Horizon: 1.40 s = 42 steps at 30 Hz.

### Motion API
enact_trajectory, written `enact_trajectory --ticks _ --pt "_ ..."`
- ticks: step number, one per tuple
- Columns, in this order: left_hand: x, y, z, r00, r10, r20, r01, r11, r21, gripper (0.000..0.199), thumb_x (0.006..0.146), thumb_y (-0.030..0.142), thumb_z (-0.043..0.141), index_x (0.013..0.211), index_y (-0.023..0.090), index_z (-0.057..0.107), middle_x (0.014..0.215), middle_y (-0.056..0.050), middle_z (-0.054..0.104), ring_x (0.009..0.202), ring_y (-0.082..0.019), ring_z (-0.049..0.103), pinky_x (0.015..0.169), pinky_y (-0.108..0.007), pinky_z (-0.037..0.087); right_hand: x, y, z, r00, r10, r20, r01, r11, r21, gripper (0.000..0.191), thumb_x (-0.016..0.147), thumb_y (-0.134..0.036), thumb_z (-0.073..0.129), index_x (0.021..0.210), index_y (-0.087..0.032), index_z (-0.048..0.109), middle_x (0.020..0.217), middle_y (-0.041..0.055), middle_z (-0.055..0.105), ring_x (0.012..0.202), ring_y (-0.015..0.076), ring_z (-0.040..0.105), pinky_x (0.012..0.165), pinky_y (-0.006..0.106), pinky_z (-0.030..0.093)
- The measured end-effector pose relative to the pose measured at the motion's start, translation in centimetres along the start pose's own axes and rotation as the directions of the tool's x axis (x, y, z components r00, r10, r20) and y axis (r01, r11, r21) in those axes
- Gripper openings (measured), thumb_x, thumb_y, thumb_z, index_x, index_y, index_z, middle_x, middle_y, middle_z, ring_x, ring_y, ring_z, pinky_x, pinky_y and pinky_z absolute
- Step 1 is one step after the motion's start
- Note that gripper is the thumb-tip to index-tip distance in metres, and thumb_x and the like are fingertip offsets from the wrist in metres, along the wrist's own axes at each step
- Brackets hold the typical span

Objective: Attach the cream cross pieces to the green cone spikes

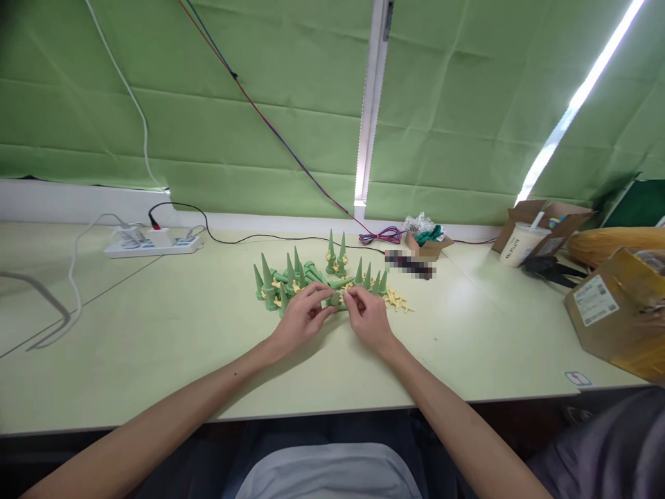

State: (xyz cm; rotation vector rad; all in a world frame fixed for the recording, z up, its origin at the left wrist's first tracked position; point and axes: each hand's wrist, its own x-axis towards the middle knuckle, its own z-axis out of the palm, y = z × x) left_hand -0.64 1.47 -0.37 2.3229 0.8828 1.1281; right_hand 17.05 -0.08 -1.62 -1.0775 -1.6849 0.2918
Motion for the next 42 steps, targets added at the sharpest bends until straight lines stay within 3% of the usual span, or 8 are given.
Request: enact_trajectory --ticks 8,13,17,21,29,36,42 --pt "0.0 0.1 0.0 0.999 0.049 -0.018 -0.048 0.998 0.043 0.023 0.095 0.026 0.047 0.11 0.023 0.064 0.111 -0.007 0.054 0.059 -0.006 0.049 0.063 -0.025 0.047 0.0 0.1 0.0 1.0 0.003 0.014 -0.003 1.0 0.009 0.026 0.094 -0.036 0.049 0.075 -0.019 0.056 0.058 -0.0032 0.049 0.047 0.0093 0.038 0.048 0.024 0.03" --pt "-0.1 0.6 0.0 0.998 -0.031 -0.056 0.032 0.999 0.017 0.024 0.094 0.031 0.047 0.114 0.022 0.058 0.116 -0.007 0.054 0.055 -0.005 0.047 0.059 -0.024 0.046 0.0 -0.3 -0.1 0.999 0.032 -0.037 -0.03 0.998 0.051 0.026 0.094 -0.037 0.049 0.076 -0.019 0.055 0.061 -0.0026 0.049 0.05 0.0099 0.04 0.048 0.024 0.032" --pt "0.1 1.1 -0.1 0.983 -0.15 -0.107 0.144 0.988 -0.054 0.022 0.093 0.038 0.047 0.097 0.018 0.055 0.093 -0.003 0.059 0.055 -0.008 0.046 0.054 -0.022 0.04 0.0 -0.2 -0.2 0.994 0.054 -0.091 -0.048 0.997 0.067 0.027 0.095 -0.037 0.049 0.075 -0.019 0.052 0.059 -0.0039 0.042 0.05 0.0099 0.036 0.048 0.024 0.03" --pt "0.5 1.4 -0.3 0.96 -0.28 -0.011 0.273 0.943 -0.191 0.041 0.094 0.051 0.041 0.073 0.017 0.052 0.066 0.002 0.052 0.048 -0.008 0.044 0.05 -0.023 0.037 0.0 -0.1 -0.3 0.992 0.042 -0.117 -0.035 0.997 0.068 0.026 0.095 -0.038 0.048 0.077 -0.02 0.053 0.06 -0.0032 0.043 0.051 0.0106 0.037 0.049 0.025 0.031" --pt "0.6 1.9 -0.7 0.917 -0.365 0.158 0.397 0.87 -0.294 0.054 0.09 0.064 0.038 0.068 0.017 0.053 0.049 0.003 0.048 0.041 -0.01 0.045 0.046 -0.023 0.037 -0.1 -0.3 -0.2 0.998 -0.039 -0.053 0.042 0.998 0.054 0.023 0.095 -0.036 0.048 0.082 -0.02 0.057 0.067 0.0001 0.054 0.055 0.0121 0.045 0.053 0.025 0.037" --pt "0.4 1.4 -0.6 0.912 -0.367 0.186 0.406 0.875 -0.264 0.048 0.089 0.063 0.042 0.075 0.018 0.053 0.048 0.005 0.046 0.041 -0.011 0.046 0.047 -0.023 0.037 -0.1 -0.4 -0.3 0.999 -0.038 -0.034 0.041 0.997 0.069 0.019 0.094 -0.032 0.049 0.082 -0.02 0.057 0.067 -0.0007 0.054 0.055 0.0113 0.044 0.052 0.025 0.036" --pt "0.3 1.5 -0.6 0.947 -0.297 0.119 0.316 0.929 -0.194 0.039 0.09 0.055 0.047 0.08 0.018 0.053 0.061 0.003 0.052 0.048 -0.01 0.046 0.049 -0.023 0.035 -0.1 -0.2 -0.2 0.999 -0.023 -0.032 0.025 0.998 0.065 0.019 0.094 -0.032 0.049 0.081 -0.02 0.056 0.067 -0.0013 0.052 0.055 0.0111 0.044 0.053 0.024 0.036"
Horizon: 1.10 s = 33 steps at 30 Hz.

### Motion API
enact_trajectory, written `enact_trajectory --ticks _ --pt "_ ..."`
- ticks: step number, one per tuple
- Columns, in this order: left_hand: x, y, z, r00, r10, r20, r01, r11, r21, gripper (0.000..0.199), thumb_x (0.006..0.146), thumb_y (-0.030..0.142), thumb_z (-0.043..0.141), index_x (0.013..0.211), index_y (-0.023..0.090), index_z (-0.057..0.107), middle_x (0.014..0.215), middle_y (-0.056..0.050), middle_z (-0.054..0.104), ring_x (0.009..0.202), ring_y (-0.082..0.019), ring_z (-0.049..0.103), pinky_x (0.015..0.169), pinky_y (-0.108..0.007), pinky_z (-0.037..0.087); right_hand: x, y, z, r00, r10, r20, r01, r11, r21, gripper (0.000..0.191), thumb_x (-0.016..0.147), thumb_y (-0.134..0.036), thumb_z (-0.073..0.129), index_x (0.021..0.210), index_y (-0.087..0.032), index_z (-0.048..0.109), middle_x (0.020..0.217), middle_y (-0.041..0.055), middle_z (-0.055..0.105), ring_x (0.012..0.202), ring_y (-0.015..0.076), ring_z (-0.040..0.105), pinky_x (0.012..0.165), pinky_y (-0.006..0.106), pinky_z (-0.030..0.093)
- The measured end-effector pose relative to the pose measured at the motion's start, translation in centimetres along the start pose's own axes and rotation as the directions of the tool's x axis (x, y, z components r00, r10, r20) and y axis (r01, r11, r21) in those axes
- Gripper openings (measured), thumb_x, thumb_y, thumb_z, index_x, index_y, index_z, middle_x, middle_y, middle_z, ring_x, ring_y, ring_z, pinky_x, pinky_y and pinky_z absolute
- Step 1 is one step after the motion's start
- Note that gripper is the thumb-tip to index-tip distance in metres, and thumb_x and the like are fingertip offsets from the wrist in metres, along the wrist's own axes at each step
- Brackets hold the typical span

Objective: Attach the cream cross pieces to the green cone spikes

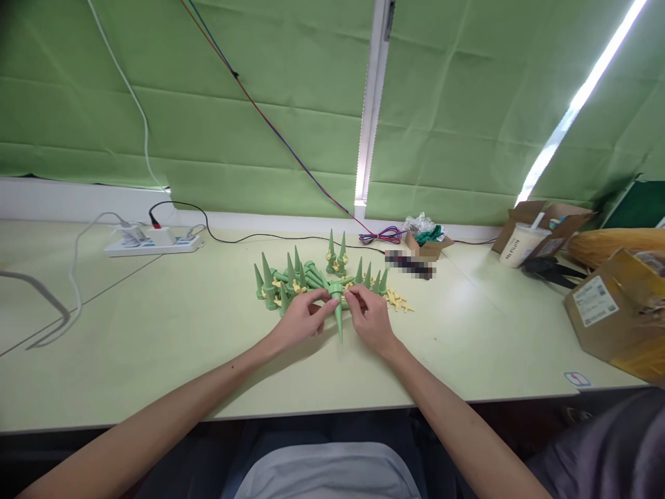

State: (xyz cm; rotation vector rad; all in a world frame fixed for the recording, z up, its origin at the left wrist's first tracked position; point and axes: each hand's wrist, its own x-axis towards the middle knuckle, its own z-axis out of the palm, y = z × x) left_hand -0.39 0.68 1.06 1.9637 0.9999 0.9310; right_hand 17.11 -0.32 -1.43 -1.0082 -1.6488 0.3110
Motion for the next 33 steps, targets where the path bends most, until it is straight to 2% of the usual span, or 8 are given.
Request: enact_trajectory --ticks 6,11,19,25,33 --pt "0.2 -0.2 0.0 0.994 0.089 -0.062 -0.081 0.99 0.117 0.035 0.089 0.051 0.052 0.078 0.018 0.051 0.07 0.001 0.055 0.054 -0.01 0.046 0.051 -0.023 0.035 0.0 0.1 0.0 1.0 0.0 0.011 0.0 1.0 -0.002 0.02 0.095 -0.032 0.049 0.08 -0.019 0.055 0.066 -0.002 0.05 0.055 0.0104 0.042 0.053 0.024 0.034" --pt "0.3 -0.3 0.0 0.987 0.136 -0.083 -0.122 0.982 0.147 0.032 0.089 0.048 0.053 0.08 0.018 0.053 0.076 0.001 0.058 0.055 -0.009 0.046 0.053 -0.023 0.036 0.0 0.2 0.0 1.0 -0.006 0.017 0.006 1.0 -0.019 0.021 0.095 -0.032 0.048 0.079 -0.019 0.054 0.065 -0.0022 0.049 0.054 0.0104 0.041 0.053 0.024 0.032" --pt "0.3 -1.2 0.2 0.974 0.195 -0.116 -0.173 0.969 0.179 0.029 0.085 0.042 0.062 0.101 0.017 0.059 0.083 0.0 0.062 0.055 -0.008 0.047 0.055 -0.023 0.04 0.1 0.1 -0.1 0.999 -0.02 0.036 0.022 0.998 -0.059 0.024 0.096 -0.031 0.044 0.075 -0.02 0.05 0.06 -0.0038 0.043 0.051 0.0102 0.036 0.051 0.024 0.03" --pt "0.3 -1.5 0.4 0.964 0.24 -0.115 -0.215 0.957 0.194 0.029 0.085 0.034 0.062 0.109 0.019 0.06 0.087 0.0 0.062 0.054 -0.007 0.046 0.056 -0.022 0.042 0.1 0.1 -0.1 0.998 -0.029 0.047 0.032 0.997 -0.071 0.025 0.096 -0.03 0.044 0.074 -0.019 0.05 0.058 -0.0041 0.043 0.05 0.0098 0.036 0.051 0.024 0.03" --pt "0.0 -1.2 0.5 0.963 0.254 -0.084 -0.23 0.947 0.225 0.021 0.086 0.023 0.055 0.107 0.019 0.056 0.087 0.0 0.061 0.052 -0.006 0.046 0.056 -0.021 0.04 0.0 0.1 -0.1 0.999 -0.016 0.052 0.019 0.998 -0.064 0.024 0.095 -0.029 0.045 0.074 -0.019 0.052 0.058 -0.0043 0.045 0.05 0.0092 0.038 0.051 0.023 0.031"
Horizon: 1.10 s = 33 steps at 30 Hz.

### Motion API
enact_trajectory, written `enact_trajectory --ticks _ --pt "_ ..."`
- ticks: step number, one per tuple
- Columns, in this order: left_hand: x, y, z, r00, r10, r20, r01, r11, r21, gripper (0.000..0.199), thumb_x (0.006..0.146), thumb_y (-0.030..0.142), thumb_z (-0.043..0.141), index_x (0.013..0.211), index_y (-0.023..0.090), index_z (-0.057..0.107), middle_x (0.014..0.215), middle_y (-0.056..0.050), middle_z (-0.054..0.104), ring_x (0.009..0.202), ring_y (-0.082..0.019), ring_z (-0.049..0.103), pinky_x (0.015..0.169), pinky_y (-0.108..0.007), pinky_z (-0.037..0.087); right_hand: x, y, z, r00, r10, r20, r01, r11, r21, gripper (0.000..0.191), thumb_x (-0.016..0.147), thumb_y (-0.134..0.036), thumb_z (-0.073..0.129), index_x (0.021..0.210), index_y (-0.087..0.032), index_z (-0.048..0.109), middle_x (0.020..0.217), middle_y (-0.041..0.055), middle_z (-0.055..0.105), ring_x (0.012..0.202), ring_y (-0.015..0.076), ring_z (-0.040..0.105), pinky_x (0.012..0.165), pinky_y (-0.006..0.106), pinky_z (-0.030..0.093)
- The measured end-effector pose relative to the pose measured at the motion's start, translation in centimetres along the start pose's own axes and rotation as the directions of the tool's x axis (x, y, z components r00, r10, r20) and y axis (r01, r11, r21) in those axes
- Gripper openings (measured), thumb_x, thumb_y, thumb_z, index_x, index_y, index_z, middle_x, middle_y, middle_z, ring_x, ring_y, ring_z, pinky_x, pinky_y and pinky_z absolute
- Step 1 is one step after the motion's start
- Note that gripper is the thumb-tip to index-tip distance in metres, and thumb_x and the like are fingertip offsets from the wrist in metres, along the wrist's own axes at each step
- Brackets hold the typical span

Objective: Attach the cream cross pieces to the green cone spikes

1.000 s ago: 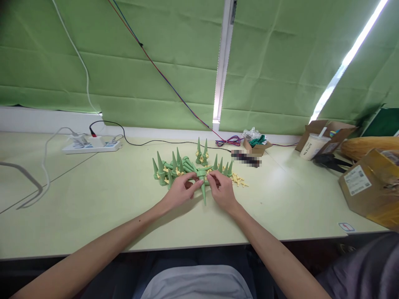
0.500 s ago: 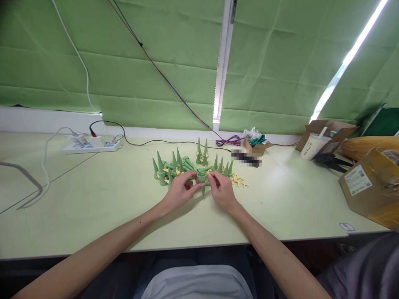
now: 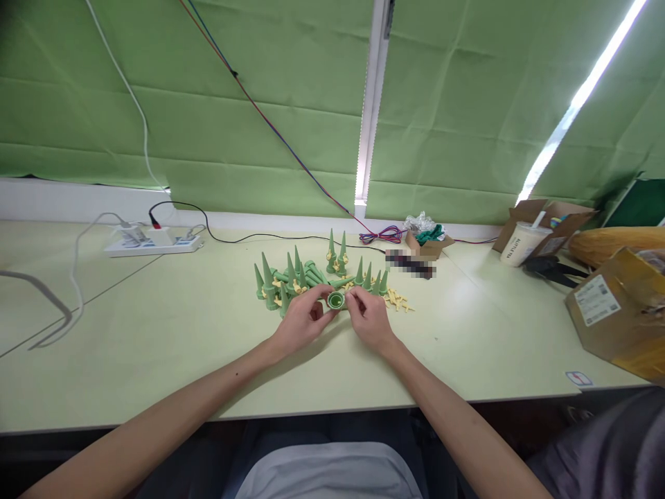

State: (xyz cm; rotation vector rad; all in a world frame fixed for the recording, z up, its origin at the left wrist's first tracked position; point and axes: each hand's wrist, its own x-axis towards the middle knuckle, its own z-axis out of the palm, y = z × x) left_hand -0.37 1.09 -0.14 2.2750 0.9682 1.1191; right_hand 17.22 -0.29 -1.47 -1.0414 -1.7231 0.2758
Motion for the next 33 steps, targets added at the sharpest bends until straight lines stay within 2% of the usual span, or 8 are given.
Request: enact_trajectory --ticks 4,8,13,17,21,28,33 --pt "-0.09 0.24 -0.06 0.999 -0.05 -0.006 0.05 0.999 -0.008 0.023 0.083 0.024 0.057 0.104 0.02 0.048 0.086 0.002 0.059 0.047 -0.004 0.043 0.053 -0.021 0.038 -0.04 -0.11 0.02 1.0 0.011 0.001 -0.011 1.0 0.029 0.023 0.095 -0.029 0.047 0.075 -0.019 0.052 0.058 -0.0043 0.044 0.05 0.0093 0.038 0.051 0.024 0.031" --pt "-0.05 0.46 -0.02 0.993 -0.117 0.003 0.116 0.987 -0.111 0.024 0.084 0.031 0.058 0.101 0.021 0.044 0.088 0.003 0.057 0.043 -0.003 0.04 0.046 -0.02 0.033 -0.13 -0.23 -0.04 0.999 0.018 -0.048 -0.013 0.995 0.097 0.023 0.095 -0.03 0.048 0.075 -0.019 0.052 0.06 -0.0033 0.045 0.05 0.0096 0.039 0.05 0.024 0.033" --pt "0.18 0.79 -0.19 0.987 -0.159 0.011 0.157 0.963 -0.221 0.024 0.091 0.043 0.048 0.088 0.019 0.048 0.076 0.002 0.058 0.045 -0.005 0.042 0.045 -0.02 0.033 -0.19 -0.21 -0.11 0.994 0.04 -0.105 -0.022 0.986 0.165 0.021 0.095 -0.031 0.048 0.078 -0.02 0.052 0.062 -0.0028 0.046 0.05 0.0097 0.039 0.049 0.024 0.034" --pt "0.37 0.98 -0.46 0.958 -0.254 0.13 0.284 0.886 -0.367 0.047 0.095 0.055 0.034 0.072 0.017 0.051 0.056 0.002 0.053 0.043 -0.009 0.047 0.046 -0.022 0.038 -0.15 -0.29 -0.05 0.995 -0.001 -0.098 0.014 0.992 0.128 0.02 0.095 -0.029 0.049 0.079 -0.019 0.055 0.065 -0.0016 0.05 0.052 0.0097 0.041 0.05 0.024 0.035" --pt "0.45 0.76 -0.46 0.918 -0.322 0.231 0.393 0.814 -0.428 0.055 0.091 0.065 0.035 0.065 0.018 0.048 0.047 0.002 0.05 0.038 -0.011 0.047 0.043 -0.023 0.038 -0.11 -0.29 0.01 0.998 -0.03 -0.047 0.035 0.994 0.108 0.018 0.094 -0.027 0.05 0.08 -0.019 0.057 0.067 -0.0009 0.053 0.055 0.0102 0.044 0.052 0.023 0.036" --pt "0.42 0.69 -0.6 0.925 -0.29 0.245 0.37 0.832 -0.414 0.054 0.089 0.067 0.037 0.075 0.017 0.051 0.05 0.002 0.053 0.039 -0.011 0.048 0.043 -0.024 0.037 0.0 -0.13 -0.06 1.0 -0.008 -0.005 0.009 0.993 0.116 0.019 0.094 -0.031 0.05 0.08 -0.019 0.057 0.068 -0.0002 0.054 0.055 0.0108 0.044 0.052 0.024 0.036" --pt "0.32 0.77 -0.62 0.945 -0.248 0.214 0.314 0.874 -0.371 0.049 0.09 0.063 0.039 0.078 0.018 0.052 0.049 0.005 0.049 0.039 -0.01 0.047 0.045 -0.023 0.038 -0.12 0.07 -0.06 1.0 0.011 -0.004 -0.011 0.996 0.086 0.023 0.094 -0.034 0.049 0.078 -0.019 0.056 0.065 -0.0012 0.051 0.053 0.0107 0.041 0.051 0.024 0.034"
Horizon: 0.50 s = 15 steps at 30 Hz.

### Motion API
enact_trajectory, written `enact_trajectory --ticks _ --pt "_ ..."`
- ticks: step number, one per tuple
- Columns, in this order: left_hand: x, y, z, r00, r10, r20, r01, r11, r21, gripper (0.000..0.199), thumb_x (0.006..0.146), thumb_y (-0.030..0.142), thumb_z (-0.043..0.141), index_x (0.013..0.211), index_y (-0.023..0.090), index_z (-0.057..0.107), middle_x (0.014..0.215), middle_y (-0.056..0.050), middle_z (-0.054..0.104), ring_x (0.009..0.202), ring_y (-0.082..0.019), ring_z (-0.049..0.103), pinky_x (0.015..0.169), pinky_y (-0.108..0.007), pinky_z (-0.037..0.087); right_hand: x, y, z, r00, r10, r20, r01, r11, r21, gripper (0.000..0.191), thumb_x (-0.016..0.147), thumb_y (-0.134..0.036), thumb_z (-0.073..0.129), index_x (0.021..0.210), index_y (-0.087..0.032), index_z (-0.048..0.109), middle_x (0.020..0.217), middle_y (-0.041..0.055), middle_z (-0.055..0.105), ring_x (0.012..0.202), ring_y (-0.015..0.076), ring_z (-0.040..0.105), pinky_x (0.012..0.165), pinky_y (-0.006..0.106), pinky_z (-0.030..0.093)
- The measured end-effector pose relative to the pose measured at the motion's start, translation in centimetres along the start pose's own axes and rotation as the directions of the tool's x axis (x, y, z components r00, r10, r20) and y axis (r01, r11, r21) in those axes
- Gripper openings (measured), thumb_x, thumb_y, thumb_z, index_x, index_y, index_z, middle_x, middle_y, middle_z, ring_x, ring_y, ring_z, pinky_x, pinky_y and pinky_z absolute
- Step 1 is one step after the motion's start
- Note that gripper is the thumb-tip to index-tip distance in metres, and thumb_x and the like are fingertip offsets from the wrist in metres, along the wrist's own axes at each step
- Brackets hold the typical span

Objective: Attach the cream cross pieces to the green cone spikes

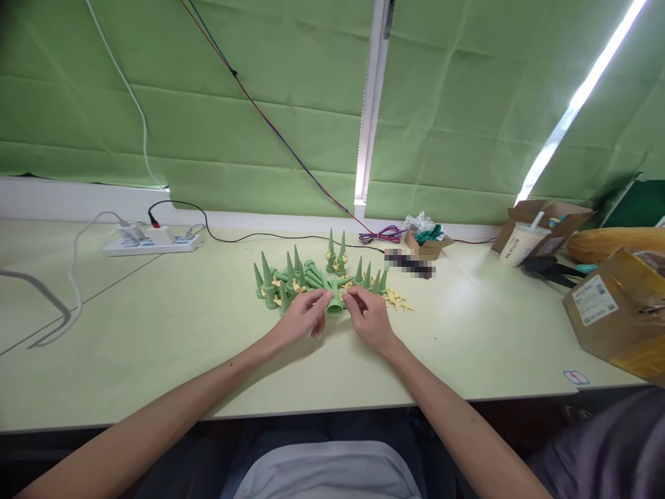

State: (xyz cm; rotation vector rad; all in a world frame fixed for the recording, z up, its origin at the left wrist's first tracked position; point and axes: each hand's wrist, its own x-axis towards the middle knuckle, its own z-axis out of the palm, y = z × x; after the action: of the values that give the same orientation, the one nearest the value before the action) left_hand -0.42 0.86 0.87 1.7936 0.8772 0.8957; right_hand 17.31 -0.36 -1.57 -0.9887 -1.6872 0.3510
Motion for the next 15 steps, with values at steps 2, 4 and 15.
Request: enact_trajectory --ticks 2,4,15 --pt "-0.06 0.08 0.0 1.0 0.021 -0.007 -0.02 0.999 0.035 0.046 0.091 0.06 0.041 0.082 0.017 0.055 0.051 0.005 0.05 0.041 -0.01 0.048 0.045 -0.023 0.038 0.0 0.03 0.0 1.0 -0.001 -0.004 0.001 1.0 -0.004 0.022 0.094 -0.033 0.049 0.078 -0.019 0.056 0.064 -0.0012 0.051 0.053 0.0107 0.041 0.051 0.024 0.034" --pt "-0.13 0.21 -0.03 0.999 0.041 -0.014 -0.04 0.997 0.064 0.043 0.091 0.057 0.042 0.086 0.017 0.057 0.055 0.005 0.052 0.042 -0.009 0.048 0.046 -0.022 0.039 0.04 0.01 -0.01 1.0 -0.006 -0.005 0.006 1.0 -0.004 0.022 0.094 -0.033 0.049 0.079 -0.019 0.056 0.065 -0.0012 0.051 0.053 0.0106 0.041 0.051 0.024 0.033" --pt "0.04 -0.19 0.09 0.98 0.172 -0.1 -0.151 0.97 0.19 0.032 0.09 0.045 0.052 0.099 0.017 0.064 0.097 -0.006 0.061 0.055 -0.008 0.048 0.047 -0.022 0.041 0.14 -0.1 -0.1 1.0 0.017 -0.009 -0.017 0.999 -0.028 0.023 0.094 -0.036 0.048 0.077 -0.02 0.053 0.061 -0.0034 0.045 0.051 0.0104 0.038 0.051 0.025 0.031"
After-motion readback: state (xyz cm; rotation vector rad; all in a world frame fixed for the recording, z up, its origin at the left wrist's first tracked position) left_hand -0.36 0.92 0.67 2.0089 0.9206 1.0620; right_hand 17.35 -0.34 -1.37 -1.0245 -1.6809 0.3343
